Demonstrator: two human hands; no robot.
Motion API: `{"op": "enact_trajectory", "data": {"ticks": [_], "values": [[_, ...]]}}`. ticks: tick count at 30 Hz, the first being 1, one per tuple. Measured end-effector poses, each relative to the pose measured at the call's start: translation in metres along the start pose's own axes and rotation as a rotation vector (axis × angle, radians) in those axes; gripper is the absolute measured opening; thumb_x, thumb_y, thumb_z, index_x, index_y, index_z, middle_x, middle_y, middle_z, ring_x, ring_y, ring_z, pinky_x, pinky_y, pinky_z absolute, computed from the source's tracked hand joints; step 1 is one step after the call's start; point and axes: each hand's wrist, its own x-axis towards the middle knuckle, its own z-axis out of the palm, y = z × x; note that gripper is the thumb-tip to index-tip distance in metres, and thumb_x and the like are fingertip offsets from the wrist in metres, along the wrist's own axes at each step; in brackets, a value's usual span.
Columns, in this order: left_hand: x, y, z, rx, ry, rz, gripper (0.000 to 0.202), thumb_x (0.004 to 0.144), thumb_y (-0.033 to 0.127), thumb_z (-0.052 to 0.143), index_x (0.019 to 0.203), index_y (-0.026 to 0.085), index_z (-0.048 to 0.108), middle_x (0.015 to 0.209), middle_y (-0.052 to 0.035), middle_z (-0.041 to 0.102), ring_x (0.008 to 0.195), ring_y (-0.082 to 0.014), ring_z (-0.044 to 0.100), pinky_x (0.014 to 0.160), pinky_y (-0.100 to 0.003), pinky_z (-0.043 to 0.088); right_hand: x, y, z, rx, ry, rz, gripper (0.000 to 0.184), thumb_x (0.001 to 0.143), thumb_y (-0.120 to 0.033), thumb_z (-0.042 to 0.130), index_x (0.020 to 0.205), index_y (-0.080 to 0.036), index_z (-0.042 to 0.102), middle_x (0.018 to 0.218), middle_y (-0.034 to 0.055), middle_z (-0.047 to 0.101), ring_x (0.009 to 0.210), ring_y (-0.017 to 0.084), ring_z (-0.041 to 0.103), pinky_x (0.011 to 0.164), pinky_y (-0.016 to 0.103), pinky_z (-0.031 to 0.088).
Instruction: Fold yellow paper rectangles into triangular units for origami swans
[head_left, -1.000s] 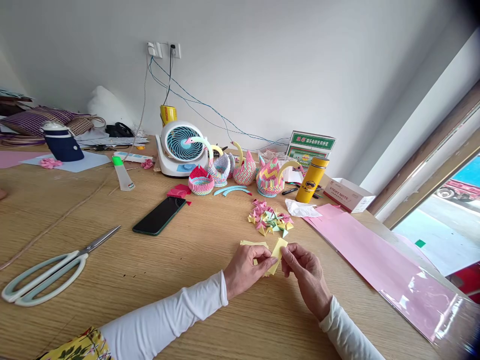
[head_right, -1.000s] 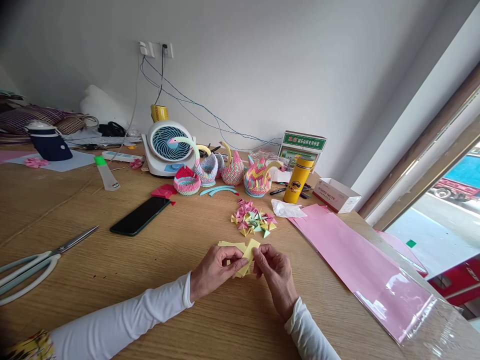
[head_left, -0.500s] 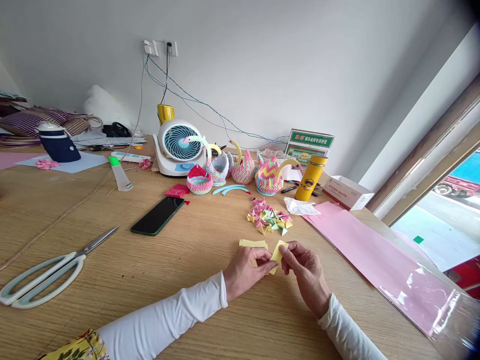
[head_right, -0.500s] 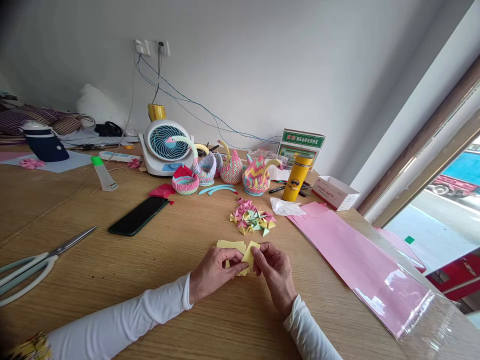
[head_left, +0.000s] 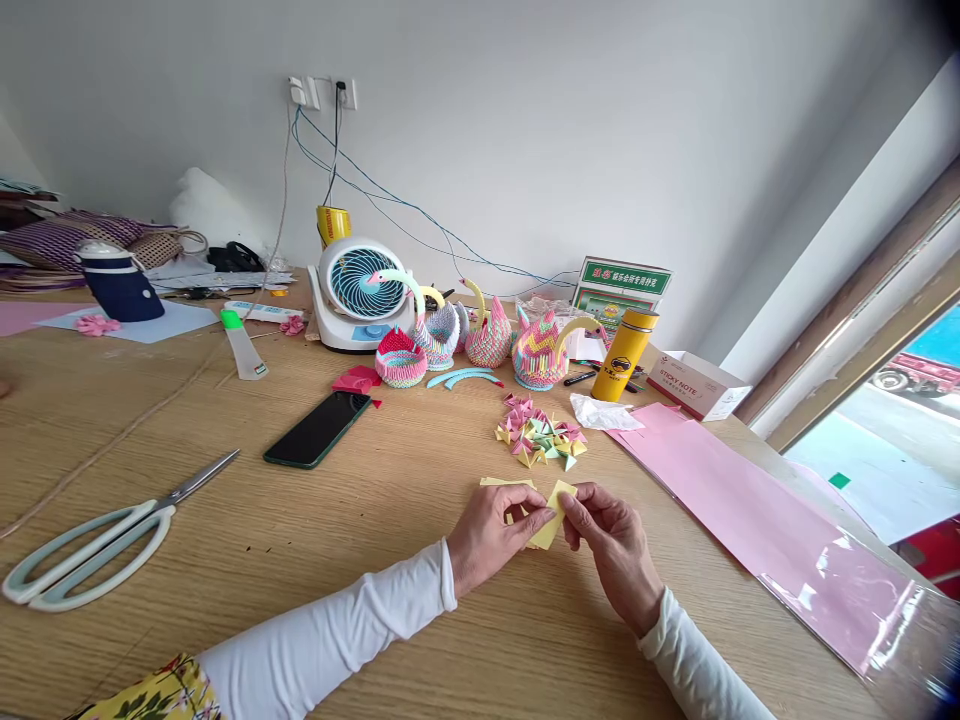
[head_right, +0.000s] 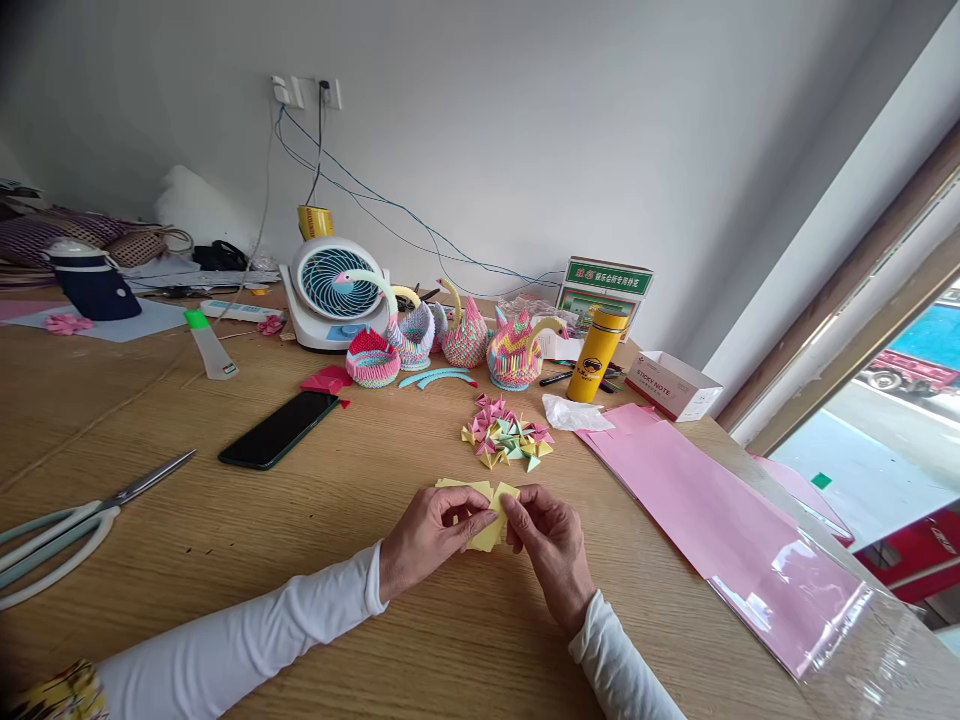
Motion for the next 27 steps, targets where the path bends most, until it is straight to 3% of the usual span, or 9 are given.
{"op": "enact_trajectory", "data": {"ticks": [5, 15, 27], "values": [[-0.0010, -0.0014, -0.0009, -0.043, 0.044, -0.041, 0.032, 0.084, 0.041, 0.053, 0.077, 0.013, 0.066, 0.055, 0.0013, 0.054, 0.046, -0.0080, 0.048, 0.048, -0.018, 0.038, -0.0018, -0.0033, 0.0019, 0.009, -0.039, 0.042, 0.028, 0.082, -0.045, 0.062, 0.081, -0.017, 0.059, 0.056, -0.0023, 0.053, 0.049, 0.010, 0.046, 0.048, 0.023, 0.036], [-0.0008, 0.0008, -0.0018, -0.172, 0.093, -0.106, 0.032, 0.083, 0.041, 0.054, 0.078, 0.012, 0.065, 0.052, 0.0028, 0.051, 0.045, -0.0076, 0.049, 0.048, -0.017, 0.039, -0.0058, -0.0085, 0.0049, -0.183, -0.111, 0.043, 0.037, 0.082, -0.051, 0.058, 0.066, -0.018, 0.055, 0.050, -0.0022, 0.053, 0.047, 0.011, 0.044, 0.048, 0.023, 0.034], [-0.0012, -0.0028, 0.0003, -0.236, 0.088, -0.120, 0.033, 0.083, 0.043, 0.054, 0.077, 0.012, 0.062, 0.054, 0.0033, 0.051, 0.043, -0.0071, 0.048, 0.045, -0.017, 0.039, -0.0069, -0.0062, 0.0053, -0.202, -0.133, 0.024, 0.037, 0.085, -0.046, 0.056, 0.061, -0.018, 0.053, 0.050, -0.0022, 0.051, 0.047, 0.010, 0.042, 0.048, 0.023, 0.032]]}}
